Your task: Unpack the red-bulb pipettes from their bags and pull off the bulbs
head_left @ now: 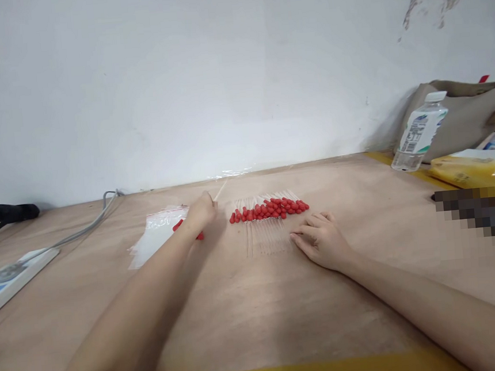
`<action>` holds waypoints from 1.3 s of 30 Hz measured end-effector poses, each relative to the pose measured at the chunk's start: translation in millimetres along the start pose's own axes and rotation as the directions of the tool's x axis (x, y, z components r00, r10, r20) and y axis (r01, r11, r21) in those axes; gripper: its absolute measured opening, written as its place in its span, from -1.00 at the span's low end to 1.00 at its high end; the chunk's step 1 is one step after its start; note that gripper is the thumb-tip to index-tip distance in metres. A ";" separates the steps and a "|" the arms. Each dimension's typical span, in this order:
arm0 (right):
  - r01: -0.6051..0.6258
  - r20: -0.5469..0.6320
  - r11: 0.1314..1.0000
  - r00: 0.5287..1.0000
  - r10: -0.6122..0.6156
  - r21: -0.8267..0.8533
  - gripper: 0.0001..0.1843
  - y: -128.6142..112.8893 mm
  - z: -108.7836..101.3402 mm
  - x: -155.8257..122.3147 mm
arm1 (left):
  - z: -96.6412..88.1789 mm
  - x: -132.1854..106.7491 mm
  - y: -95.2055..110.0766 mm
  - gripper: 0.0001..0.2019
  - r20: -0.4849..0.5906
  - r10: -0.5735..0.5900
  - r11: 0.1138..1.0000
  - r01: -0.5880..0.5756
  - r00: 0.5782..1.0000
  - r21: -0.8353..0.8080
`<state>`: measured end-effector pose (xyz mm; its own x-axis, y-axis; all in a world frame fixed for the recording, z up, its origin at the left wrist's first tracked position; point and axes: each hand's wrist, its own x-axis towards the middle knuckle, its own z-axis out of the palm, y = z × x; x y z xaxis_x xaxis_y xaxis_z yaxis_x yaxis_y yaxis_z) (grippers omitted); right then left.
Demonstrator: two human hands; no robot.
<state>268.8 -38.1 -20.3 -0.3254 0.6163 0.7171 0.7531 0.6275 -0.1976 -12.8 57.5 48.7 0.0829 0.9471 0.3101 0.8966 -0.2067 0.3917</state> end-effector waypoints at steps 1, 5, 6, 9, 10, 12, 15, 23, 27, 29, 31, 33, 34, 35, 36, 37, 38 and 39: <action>0.006 -0.001 0.999 1.000 -0.006 0.034 -0.85 0.2 0.3 -0.3 | -3.2 -13.8 0.5 -0.85 -0.044 0.009 1.000 -0.008 0.999 0.022; -0.005 -0.020 0.986 1.000 0.009 0.168 -0.71 -2.5 -0.3 -1.4 | -2.7 -75.8 3.6 -0.85 -0.055 0.266 0.964 -0.264 0.962 0.033; -0.009 -0.022 0.984 1.000 0.013 0.180 -0.67 -3.9 -1.2 -1.1 | 0.6 -89.0 4.2 -0.85 -0.045 0.324 0.946 -0.323 0.945 0.016; 0.058 -0.010 0.980 0.998 -0.057 0.190 -0.57 -8.7 -4.9 3.8 | 14.0 -114.0 5.9 -0.88 -0.094 0.436 0.897 -0.441 0.895 -0.036; 0.106 0.004 0.977 0.994 -0.109 0.185 -0.55 -10.4 -5.9 6.9 | 18.6 -117.3 6.9 -0.89 -0.111 0.459 0.883 -0.466 0.882 -0.051; 0.217 0.050 0.962 0.972 -0.228 0.165 -0.53 -14.5 -6.1 14.6 | 26.5 -118.1 10.1 -0.90 -0.121 0.498 0.859 -0.507 0.859 -0.069; 0.326 0.121 0.935 0.931 -0.343 0.140 -0.56 -22.7 1.0 24.6 | 34.1 -113.1 15.7 -0.89 -0.114 0.552 0.824 -0.561 0.826 -0.079; 0.262 0.093 0.946 0.955 -0.283 0.190 -0.78 -28.3 26.2 20.4 | 38.3 -109.7 18.2 -0.89 -0.150 0.618 0.769 -0.633 0.772 -0.086; 0.281 0.062 0.931 0.951 -0.302 0.234 -0.80 -24.6 25.9 18.4 | 37.5 -108.0 19.2 -0.79 -0.164 0.673 0.718 -0.690 0.722 -0.093; 0.282 0.054 0.924 0.951 -0.305 0.256 -0.79 -24.8 26.1 18.6 | 37.7 -107.2 19.6 -0.76 -0.171 0.705 0.684 -0.724 0.688 -0.090; 0.283 0.047 0.921 0.951 -0.306 0.266 -0.79 -25.8 26.6 19.0 | 38.0 -107.1 19.7 -0.77 -0.181 0.722 0.666 -0.742 0.668 -0.082; 0.287 0.044 0.922 0.950 -0.309 0.261 -0.77 -26.7 27.2 19.4 | 38.4 -107.6 19.8 -0.79 -0.191 0.729 0.658 -0.750 0.658 -0.073; 0.291 0.044 0.922 0.949 -0.312 0.257 -0.76 -27.1 27.4 19.5 | 38.7 -107.8 19.9 -0.79 -0.196 0.731 0.654 -0.753 0.654 -0.071; 0.294 0.046 0.922 0.948 -0.315 0.253 -0.75 -27.3 27.6 19.6 | 38.9 -108.1 20.1 -0.80 -0.200 0.733 0.651 -0.755 0.650 -0.070; 0.295 0.053 0.922 0.947 -0.317 0.252 -0.75 -27.4 27.7 19.6 | 39.3 -108.3 20.4 -0.79 -0.205 0.733 0.650 -0.757 0.649 -0.072; 0.297 0.059 0.920 0.945 -0.322 0.254 -0.75 -27.4 27.7 19.6 | 39.7 -108.6 20.8 -0.78 -0.209 0.733 0.648 -0.758 0.647 -0.073; 0.300 0.065 0.919 0.943 -0.326 0.256 -0.75 -27.4 27.7 19.5 | 40.2 -108.8 21.2 -0.77 -0.211 0.734 0.647 -0.759 0.646 -0.075; 0.302 0.070 0.917 0.941 -0.330 0.260 -0.74 -27.4 27.6 19.5 | 40.7 -109.0 21.8 -0.75 -0.213 0.735 0.644 -0.761 0.643 -0.076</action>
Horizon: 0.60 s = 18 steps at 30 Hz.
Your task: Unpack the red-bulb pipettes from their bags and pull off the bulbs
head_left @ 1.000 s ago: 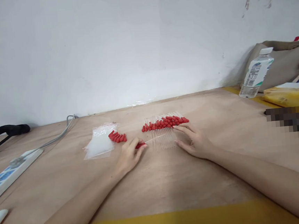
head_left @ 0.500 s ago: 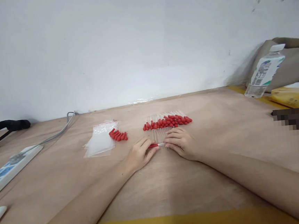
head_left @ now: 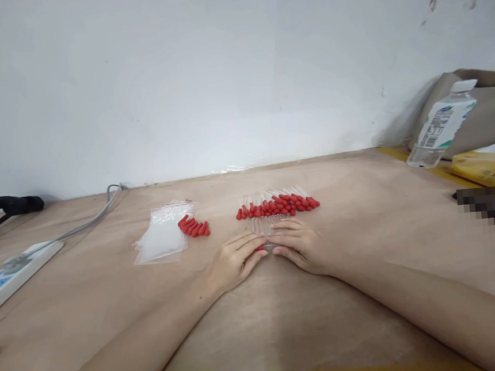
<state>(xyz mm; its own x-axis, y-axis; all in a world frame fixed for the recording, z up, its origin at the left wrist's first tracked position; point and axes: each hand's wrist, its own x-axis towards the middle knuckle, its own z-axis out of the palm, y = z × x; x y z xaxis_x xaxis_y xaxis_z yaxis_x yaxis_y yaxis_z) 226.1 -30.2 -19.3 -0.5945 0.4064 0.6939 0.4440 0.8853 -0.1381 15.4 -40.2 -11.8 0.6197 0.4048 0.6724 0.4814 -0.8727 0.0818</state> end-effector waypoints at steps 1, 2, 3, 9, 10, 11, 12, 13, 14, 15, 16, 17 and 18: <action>0.006 0.005 1.000 1.000 -0.006 0.003 -0.75 0.0 -0.1 -0.1 | 0.6 0.1 0.5 -0.75 -0.002 0.006 1.000 -0.006 1.000 0.001; 0.015 0.011 1.000 1.000 -0.015 0.006 -0.75 -0.1 -0.1 -0.1 | 1.1 0.2 1.1 -0.75 -0.004 0.014 1.000 -0.014 1.000 0.002; 0.022 0.013 1.000 1.000 -0.023 0.009 -0.75 -0.2 0.1 -0.1 | 1.6 0.3 1.6 -0.76 -0.005 0.021 1.000 -0.021 1.000 0.003; 0.053 -0.014 0.998 0.999 -0.052 0.027 -0.80 0.4 5.9 -0.2 | 0.9 1.9 3.0 -0.82 0.028 0.035 0.999 -0.035 0.999 0.012; 0.062 -0.026 0.998 0.998 -0.062 0.029 -0.81 0.7 7.1 -0.5 | 0.2 2.1 3.1 -0.82 0.037 0.037 0.999 -0.038 0.999 0.015; 0.072 -0.042 0.997 0.997 -0.070 0.030 -0.82 1.1 8.0 -1.0 | -0.6 2.2 3.3 -0.83 0.048 0.038 0.999 -0.039 0.998 0.016; 0.080 -0.054 0.996 0.995 -0.078 0.026 -0.83 1.3 8.6 -1.4 | -1.3 2.2 3.4 -0.83 0.061 0.038 0.999 -0.039 0.997 0.015; 0.086 -0.060 0.996 0.995 -0.085 0.021 -0.84 1.4 8.7 -1.7 | -1.9 2.0 3.5 -0.83 0.072 0.035 0.999 -0.036 0.997 0.012; 0.093 -0.062 0.996 0.994 -0.092 0.013 -0.84 1.2 8.4 -2.0 | -2.4 1.7 3.5 -0.83 0.082 0.032 0.999 -0.033 0.996 0.008; 0.101 -0.062 0.995 0.993 -0.100 0.004 -0.85 0.7 7.7 -2.0 | -2.6 1.3 3.5 -0.83 0.091 0.028 1.000 -0.028 0.995 0.002; 0.110 -0.060 0.994 0.992 -0.110 -0.006 -0.85 -0.1 6.6 -1.8 | -2.7 0.9 3.4 -0.83 0.097 0.023 1.000 -0.023 0.995 -0.003; 0.120 -0.058 0.993 0.991 -0.121 -0.015 -0.85 -1.1 5.4 -1.5 | -2.6 0.5 3.3 -0.83 0.103 0.018 1.000 -0.017 0.994 -0.008; 0.130 -0.058 0.991 0.990 -0.131 -0.025 -0.85 -2.3 4.1 -1.1 | -2.5 0.2 3.3 -0.83 0.108 0.012 1.000 -0.010 0.994 -0.013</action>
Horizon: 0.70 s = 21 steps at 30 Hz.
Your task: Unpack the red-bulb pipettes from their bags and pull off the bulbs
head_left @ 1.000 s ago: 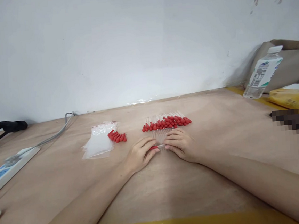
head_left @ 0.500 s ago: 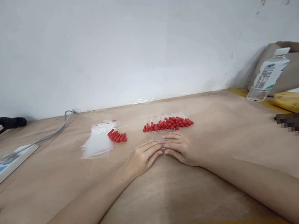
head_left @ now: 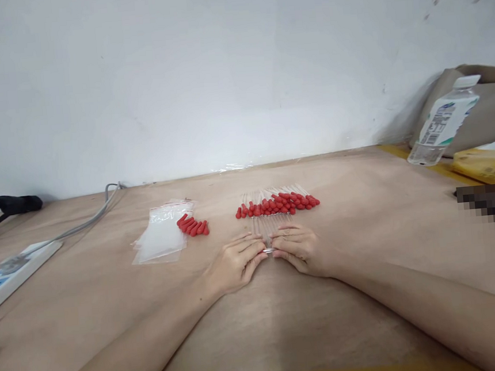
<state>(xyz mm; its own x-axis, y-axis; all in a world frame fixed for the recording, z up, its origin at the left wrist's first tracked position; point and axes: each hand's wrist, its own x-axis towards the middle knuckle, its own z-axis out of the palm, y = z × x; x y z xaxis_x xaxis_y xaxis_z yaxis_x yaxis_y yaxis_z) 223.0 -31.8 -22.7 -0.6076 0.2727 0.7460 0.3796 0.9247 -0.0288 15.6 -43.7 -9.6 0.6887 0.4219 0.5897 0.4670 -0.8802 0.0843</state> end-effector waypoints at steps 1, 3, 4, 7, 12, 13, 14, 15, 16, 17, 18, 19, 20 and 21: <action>0.011 -0.003 1.000 1.000 -0.011 -0.012 -0.85 -1.1 -1.3 0.6 | 0.2 -0.3 0.0 -0.83 0.004 -0.005 1.000 0.005 1.000 -0.004; 0.034 -0.011 0.999 0.999 -0.035 -0.037 -0.86 -3.0 -3.8 1.6 | 0.2 -0.7 0.2 -0.84 0.011 -0.014 1.000 0.014 1.000 -0.011; 0.046 -0.018 0.998 0.999 -0.047 -0.051 -0.87 -3.6 -4.9 1.9 | 0.0 -0.9 0.3 -0.85 0.011 -0.015 1.000 0.015 1.000 -0.014; 0.080 -0.031 0.992 0.996 -0.083 -0.095 -0.88 -3.4 -8.0 1.1 | -1.5 -1.7 0.5 -0.87 0.006 -0.014 1.000 0.014 1.000 -0.020; 0.103 -0.016 0.984 0.994 -0.107 -0.145 -0.89 -2.3 -10.8 -3.1 | -2.9 -1.4 0.8 -0.86 0.027 -0.002 0.999 0.003 1.000 -0.033; 0.105 -0.014 0.983 0.994 -0.109 -0.148 -0.88 -2.7 -11.1 -3.9 | -2.6 -1.2 0.9 -0.86 0.026 0.005 0.999 -0.004 1.000 -0.034; 0.109 -0.013 0.983 0.994 -0.112 -0.149 -0.88 -3.1 -11.7 -4.6 | -2.2 -1.2 0.8 -0.86 0.022 0.014 0.999 -0.014 1.000 -0.034; 0.116 -0.010 0.982 0.993 -0.119 -0.149 -0.87 -3.3 -12.6 -5.4 | -2.0 -1.5 0.3 -0.86 0.019 0.027 0.999 -0.027 0.999 -0.033; 0.124 -0.008 0.981 0.992 -0.126 -0.146 -0.86 -3.0 -14.2 -6.2 | -2.2 -2.3 -0.5 -0.85 0.013 0.041 0.999 -0.041 0.999 -0.031; 0.130 -0.010 0.981 0.991 -0.133 -0.143 -0.85 -1.8 -16.4 -7.2 | -3.0 -3.7 -1.8 -0.85 0.002 0.048 0.998 -0.048 0.999 -0.027; 0.128 -0.021 0.982 0.991 -0.132 -0.140 -0.83 0.4 -19.4 -8.5 | -4.6 -5.5 -3.6 -0.85 -0.015 0.045 0.999 -0.045 0.999 -0.020; 0.111 -0.036 0.984 0.992 -0.117 -0.137 -0.82 3.9 -22.8 -10.0 | -6.9 -7.7 -5.6 -0.85 -0.042 0.033 0.999 -0.033 0.999 -0.008; 0.082 -0.059 0.987 0.994 -0.091 -0.138 -0.82 8.5 -26.5 -11.7 | -9.9 -10.0 -7.9 -0.85 -0.071 0.014 1.000 -0.013 0.997 0.009; 0.034 -0.088 0.989 0.995 -0.047 -0.144 -0.82 14.0 -29.9 -13.6 | -13.3 -12.2 -10.1 -0.85 -0.101 -0.008 0.999 0.012 0.995 0.033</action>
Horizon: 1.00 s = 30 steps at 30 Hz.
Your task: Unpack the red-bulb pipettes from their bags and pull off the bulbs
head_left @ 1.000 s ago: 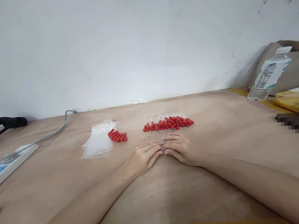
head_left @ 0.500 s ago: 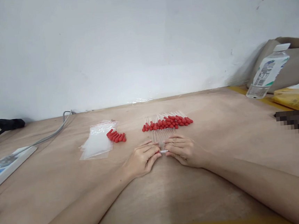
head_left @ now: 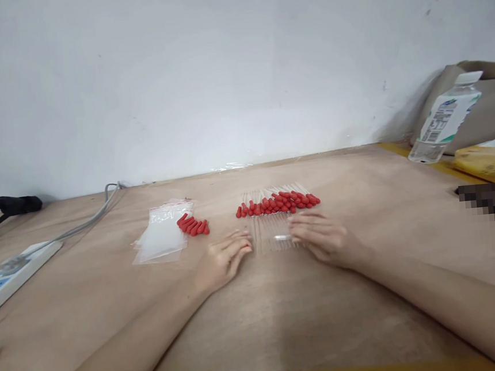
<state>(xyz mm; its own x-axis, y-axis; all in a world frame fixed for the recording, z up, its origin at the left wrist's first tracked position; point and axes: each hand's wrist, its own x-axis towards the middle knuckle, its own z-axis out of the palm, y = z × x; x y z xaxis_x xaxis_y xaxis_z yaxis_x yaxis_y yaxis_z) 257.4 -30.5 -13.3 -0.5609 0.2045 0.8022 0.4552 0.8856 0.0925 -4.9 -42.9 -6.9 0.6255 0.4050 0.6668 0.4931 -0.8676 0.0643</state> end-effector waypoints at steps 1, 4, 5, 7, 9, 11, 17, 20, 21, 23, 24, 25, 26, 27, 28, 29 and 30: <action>-0.058 -0.014 0.998 0.998 0.058 -0.017 -0.82 6.0 -2.2 -1.9 | -3.5 -1.4 -2.2 -0.85 -0.027 -0.021 0.999 0.022 0.999 0.033; -0.226 -0.056 0.970 0.974 0.221 -0.093 -0.84 19.6 -3.0 -6.7 | -11.2 -1.6 -8.6 -0.85 -0.108 -0.070 0.987 0.085 0.992 0.140; -0.259 -0.056 0.960 0.965 0.255 -0.109 -0.83 21.3 -1.5 -7.7 | -12.8 -0.3 -11.6 -0.85 -0.144 -0.099 0.980 0.122 0.985 0.158; -0.287 -0.018 0.953 0.958 0.287 -0.100 -0.79 20.0 2.7 -8.5 | -17.3 3.7 -21.2 -0.83 -0.214 -0.194 0.959 0.231 0.957 0.166; -0.295 0.043 0.954 0.954 0.297 -0.048 -0.71 14.6 6.4 -7.1 | -26.4 8.1 -36.9 -0.79 -0.269 -0.340 0.904 0.392 0.901 0.170; -0.318 0.082 0.948 0.945 0.315 0.015 -0.67 8.0 8.4 -3.1 | -41.7 10.7 -57.5 -0.75 -0.317 -0.510 0.793 0.580 0.800 0.187; -0.436 -0.022 0.868 0.891 0.454 0.238 -0.81 -9.2 11.8 27.0 | -84.1 -2.6 -111.9 -0.63 -0.097 -0.859 0.498 0.864 0.503 0.070; -0.421 -0.053 0.860 0.890 0.453 0.287 -0.83 -15.9 19.8 44.9 | -84.2 -14.5 -123.1 -0.62 -0.075 -0.881 0.462 0.884 0.466 0.065; -0.399 -0.060 0.872 0.900 0.432 0.284 -0.83 -17.5 23.9 50.0 | -82.1 -17.8 -125.2 -0.63 -0.047 -0.888 0.456 0.889 0.458 0.049; -0.344 -0.048 0.908 0.930 0.365 0.238 -0.82 -19.8 33.7 58.6 | -77.3 -22.5 -127.9 -0.64 0.014 -0.891 0.454 0.891 0.453 0.013; -0.311 -0.028 0.931 0.946 0.322 0.193 -0.81 -20.7 38.9 62.1 | -75.3 -24.0 -128.7 -0.66 0.037 -0.890 0.456 0.890 0.455 0.004; -0.276 0.006 0.952 0.961 0.278 0.134 -0.79 -21.5 44.2 64.9 | -73.7 -24.8 -129.1 -0.68 0.050 -0.888 0.458 0.889 0.458 0.003; -0.241 0.049 0.969 0.970 0.238 0.063 -0.78 -22.4 49.2 67.1 | -72.6 -25.1 -129.2 -0.69 0.054 -0.887 0.461 0.888 0.460 0.008; -0.204 0.102 0.979 0.974 0.204 -0.015 -0.77 -23.4 53.7 68.7 | -72.1 -24.9 -128.9 -0.71 0.052 -0.887 0.461 0.887 0.460 0.016; -0.163 0.155 0.982 0.972 0.176 -0.095 -0.75 -24.7 57.8 69.8 | -72.0 -24.5 -128.3 -0.71 0.046 -0.888 0.460 0.888 0.458 0.025; -0.122 0.204 0.978 0.966 0.156 -0.167 -0.75 -26.0 61.1 70.2 | -72.3 -23.8 -127.6 -0.70 0.041 -0.889 0.457 0.889 0.455 0.034; -0.084 0.248 0.970 0.958 0.141 -0.227 -0.75 -27.4 63.9 70.2 | -72.8 -23.2 -126.8 -0.68 0.034 -0.891 0.454 0.890 0.453 0.043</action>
<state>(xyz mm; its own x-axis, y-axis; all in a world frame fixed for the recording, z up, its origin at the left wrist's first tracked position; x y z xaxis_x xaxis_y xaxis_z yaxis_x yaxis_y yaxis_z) 161.4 -13.8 2.8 -0.6448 0.4248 0.6354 0.6460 0.7472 0.1561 -126.0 36.7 23.4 -0.1352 0.9662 0.2195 0.8067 -0.0213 0.5906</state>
